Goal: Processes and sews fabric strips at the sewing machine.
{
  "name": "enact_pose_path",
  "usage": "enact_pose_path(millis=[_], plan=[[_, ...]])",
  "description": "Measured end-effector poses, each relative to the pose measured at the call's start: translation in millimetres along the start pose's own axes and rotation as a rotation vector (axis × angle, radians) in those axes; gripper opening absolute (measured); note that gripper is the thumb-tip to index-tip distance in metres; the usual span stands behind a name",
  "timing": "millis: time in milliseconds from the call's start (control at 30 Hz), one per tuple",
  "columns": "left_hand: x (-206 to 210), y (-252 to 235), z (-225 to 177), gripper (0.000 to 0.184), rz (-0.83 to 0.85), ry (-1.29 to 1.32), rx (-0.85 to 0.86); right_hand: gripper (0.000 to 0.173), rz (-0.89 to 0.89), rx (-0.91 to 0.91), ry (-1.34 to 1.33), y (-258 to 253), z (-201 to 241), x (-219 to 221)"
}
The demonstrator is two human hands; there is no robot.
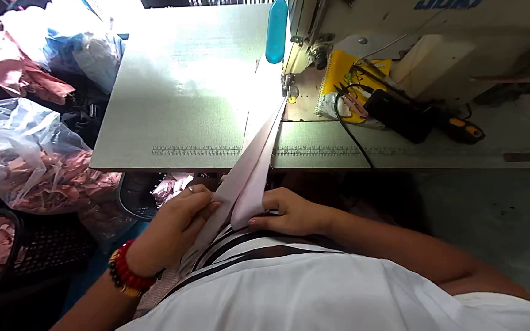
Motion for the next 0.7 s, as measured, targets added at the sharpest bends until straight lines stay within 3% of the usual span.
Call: enact_pose_path(millis=[67,133,200,267,400,533,600,700], plan=[[-21.7,3.0,-31.2,0.031,-0.098,-0.218,0.058,0.028,0.079,-0.016,0.068,-19.0,24.4,17.4],[-30.2,5.5,-48.6,0.042,-0.086,-0.348,0.052,0.028,0.100,-0.039,0.089,-33.0,45.5,31.6],[-33.6,11.3,-57.5,0.033,-0.060,-0.403,0.081,0.026,0.123,-0.068,0.113,-46.2,62.3,45.6],[-33.7,13.9,-56.2,0.022,0.015,-0.400,0.051,0.028,0.212,-0.016,0.179,-58.8,70.0,63.2],[-31.4,6.0,-39.0,0.038,0.134,-0.427,-0.167,0.033,0.326,0.000,0.321,-80.3,74.0,104.3],[-31.3,9.6,-34.2,0.025,-0.004,-0.478,-0.136,0.041,0.503,-0.128,0.264,-78.5,80.6,134.7],[-32.0,18.0,-32.1,0.029,-0.113,-0.455,-0.097,0.040,0.420,-0.180,0.310,-71.1,80.9,107.9],[-35.1,28.0,-28.2,0.034,-0.325,-0.405,-0.008,0.019,0.007,-0.363,0.573,-59.2,79.7,37.5]])
Point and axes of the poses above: each hand's wrist, its own y-axis away from the middle knuckle, its own x-axis out of the palm, z = x × y, the point moved 9 cm from there along -y, towards the middle knuckle, and after that the axes turned 12 degrees about -x, right-handed, at the moved point
